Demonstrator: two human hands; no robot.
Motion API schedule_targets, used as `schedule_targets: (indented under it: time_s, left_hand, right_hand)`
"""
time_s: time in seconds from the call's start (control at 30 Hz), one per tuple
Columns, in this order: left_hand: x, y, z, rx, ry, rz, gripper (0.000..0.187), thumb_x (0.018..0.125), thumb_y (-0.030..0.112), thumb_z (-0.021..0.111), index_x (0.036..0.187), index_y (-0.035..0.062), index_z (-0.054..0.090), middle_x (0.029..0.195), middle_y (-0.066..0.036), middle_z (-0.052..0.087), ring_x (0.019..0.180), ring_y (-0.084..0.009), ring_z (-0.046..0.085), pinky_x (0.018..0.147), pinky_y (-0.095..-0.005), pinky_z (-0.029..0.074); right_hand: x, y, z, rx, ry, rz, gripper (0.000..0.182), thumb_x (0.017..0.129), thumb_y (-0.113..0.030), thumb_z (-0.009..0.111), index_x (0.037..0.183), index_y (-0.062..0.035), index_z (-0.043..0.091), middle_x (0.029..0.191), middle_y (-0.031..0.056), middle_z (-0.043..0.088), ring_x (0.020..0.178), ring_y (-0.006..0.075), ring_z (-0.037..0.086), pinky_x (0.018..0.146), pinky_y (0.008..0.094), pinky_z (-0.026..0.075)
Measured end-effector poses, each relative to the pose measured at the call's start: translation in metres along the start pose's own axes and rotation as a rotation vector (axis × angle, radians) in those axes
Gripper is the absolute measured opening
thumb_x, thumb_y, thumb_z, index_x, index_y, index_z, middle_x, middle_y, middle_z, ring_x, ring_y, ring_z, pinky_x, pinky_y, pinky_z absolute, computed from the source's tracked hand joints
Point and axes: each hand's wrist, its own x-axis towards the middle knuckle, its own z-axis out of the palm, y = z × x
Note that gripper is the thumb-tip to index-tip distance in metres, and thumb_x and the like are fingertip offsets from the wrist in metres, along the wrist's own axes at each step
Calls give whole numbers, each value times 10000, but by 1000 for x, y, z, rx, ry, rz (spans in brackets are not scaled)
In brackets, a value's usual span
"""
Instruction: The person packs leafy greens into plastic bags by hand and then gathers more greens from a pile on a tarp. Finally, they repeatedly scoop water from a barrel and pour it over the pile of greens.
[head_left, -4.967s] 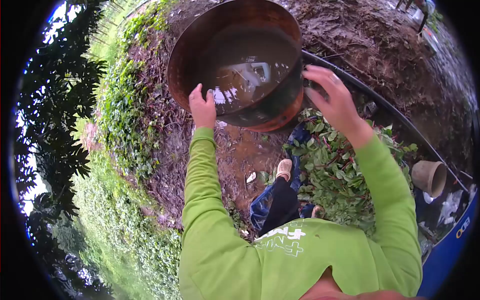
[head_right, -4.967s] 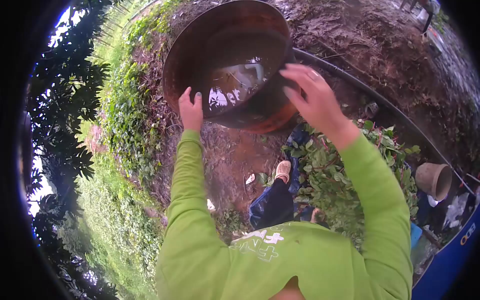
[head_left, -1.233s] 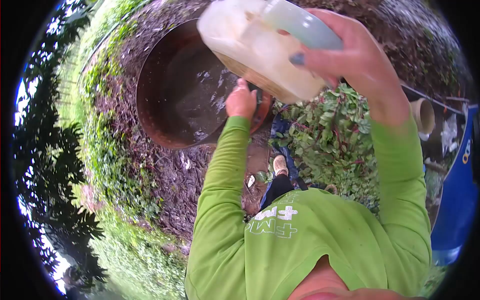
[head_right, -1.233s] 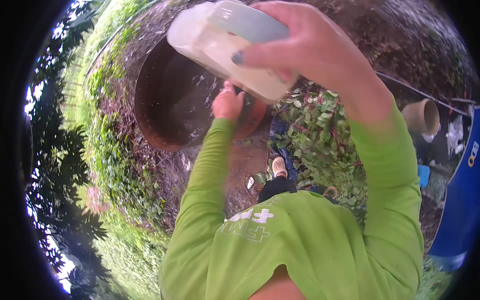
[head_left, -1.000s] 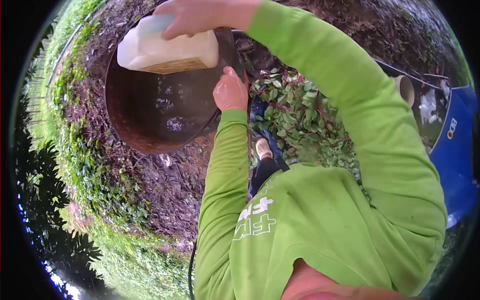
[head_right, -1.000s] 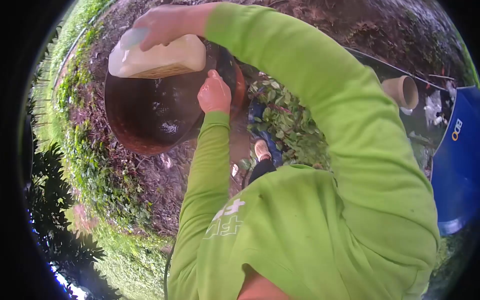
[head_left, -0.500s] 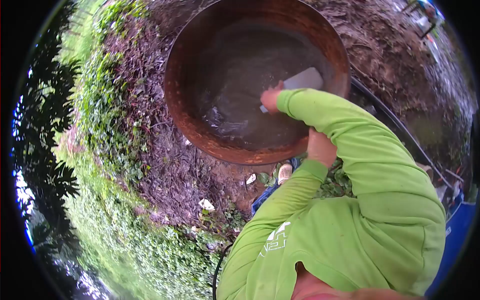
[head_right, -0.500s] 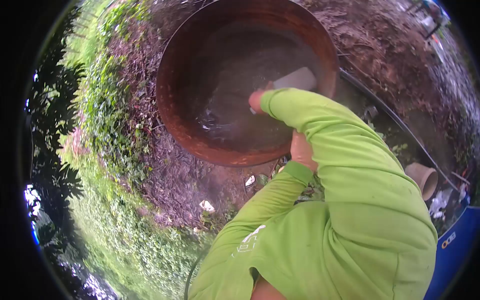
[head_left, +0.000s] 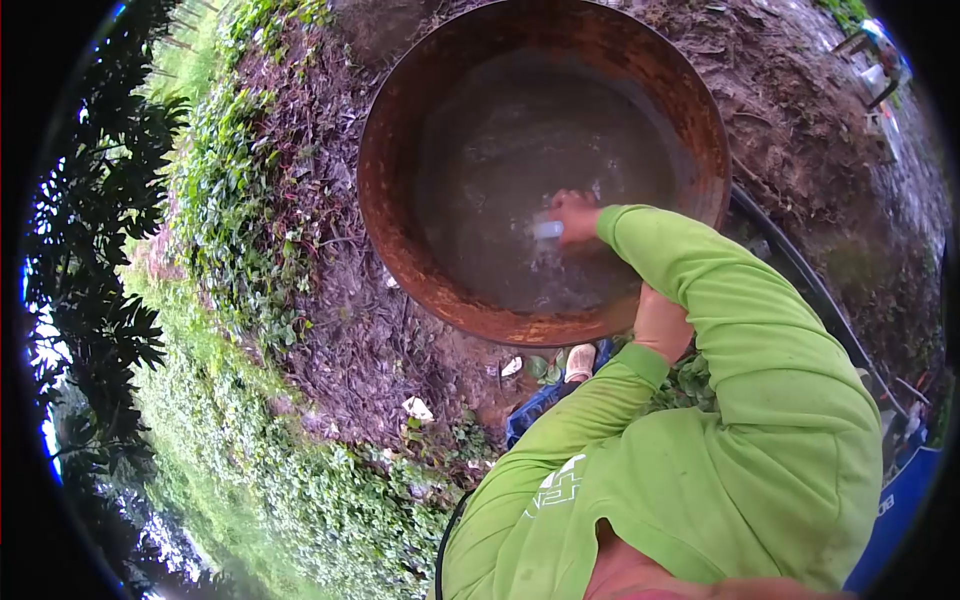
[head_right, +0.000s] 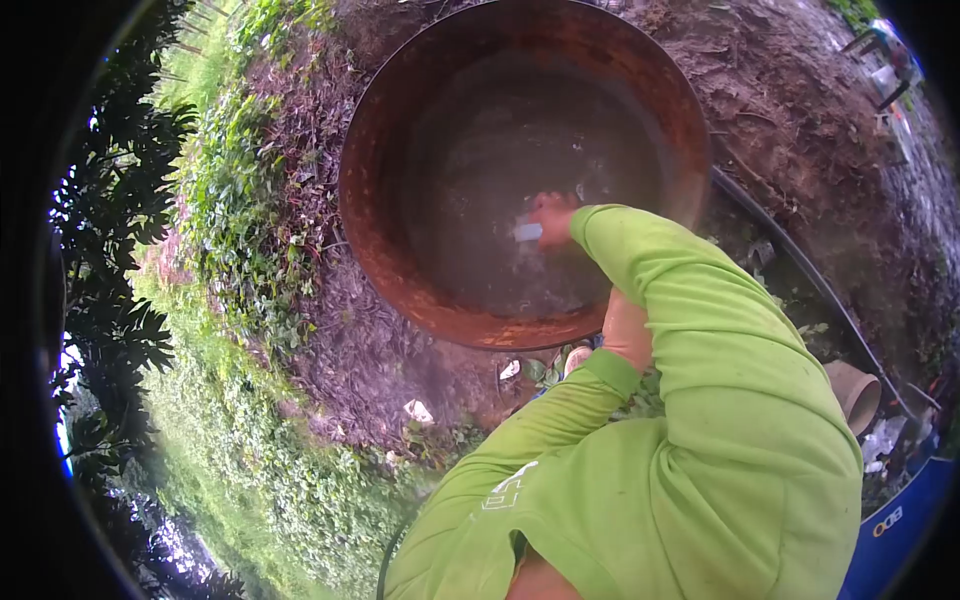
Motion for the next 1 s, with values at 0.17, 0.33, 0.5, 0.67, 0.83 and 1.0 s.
schedule_targets:
  time_s: [0.17, 0.33, 0.5, 0.67, 0.83, 1.0]
  left_hand:
    - [-1, -20, 16, 29, 21, 76, 420, 857, 277, 542, 1224, 80, 595, 1262, -116, 599, 1216, -328, 504, 1055, -511, 324]
    - [0, -17, 10, 421, 17, 189, 409, 849, 299, 550, 1193, 87, 620, 1205, -118, 625, 1125, -317, 561, 968, -486, 381]
    - [3, 7, -3, 1118, -167, 420, 351, 822, 305, 592, 1104, 108, 661, 1096, -93, 670, 987, -301, 622, 807, -452, 456]
    - [-85, 21, -14, 157, -28, 145, 402, 883, 305, 604, 1149, 5, 581, 1145, -149, 628, 978, -279, 626, 810, -403, 497]
    - [-140, 0, -27, 415, -350, 283, 513, 999, 328, 381, 1412, 25, 368, 1379, -148, 491, 1204, -285, 519, 998, -428, 429]
    - [-183, 27, 74, -3, -498, -5, 578, 977, 412, 397, 1425, 48, 367, 1385, -140, 491, 1229, -297, 500, 1028, -443, 406]
  right_hand:
    - [27, 19, 18, 66, -21, 193, 517, 654, -387, 757, 1137, -221, 676, 1057, 121, 665, 977, 285, 629, 875, 576, 428]
    - [24, -20, -26, 73, -260, 50, 277, 572, -351, 789, 687, -106, 728, 764, 115, 682, 696, 247, 655, 646, 387, 521]
    - [-104, -85, -129, 910, 212, 141, 263, 622, -283, 752, 803, -97, 710, 704, 46, 663, 690, 162, 634, 626, 308, 487]
    - [-270, -132, -153, 1187, 897, -248, 609, 615, -220, 775, 1117, 60, 574, 1013, 209, 637, 942, 269, 640, 828, 352, 503]
    - [-428, -151, -153, 1328, 1092, -475, 481, 754, -163, 679, 1091, 82, 440, 960, 199, 521, 866, 294, 548, 782, 366, 450]
    - [-589, -139, -103, 1234, 1108, -218, 481, 773, -222, 657, 1066, 99, 452, 959, 203, 509, 893, 306, 540, 785, 370, 440]
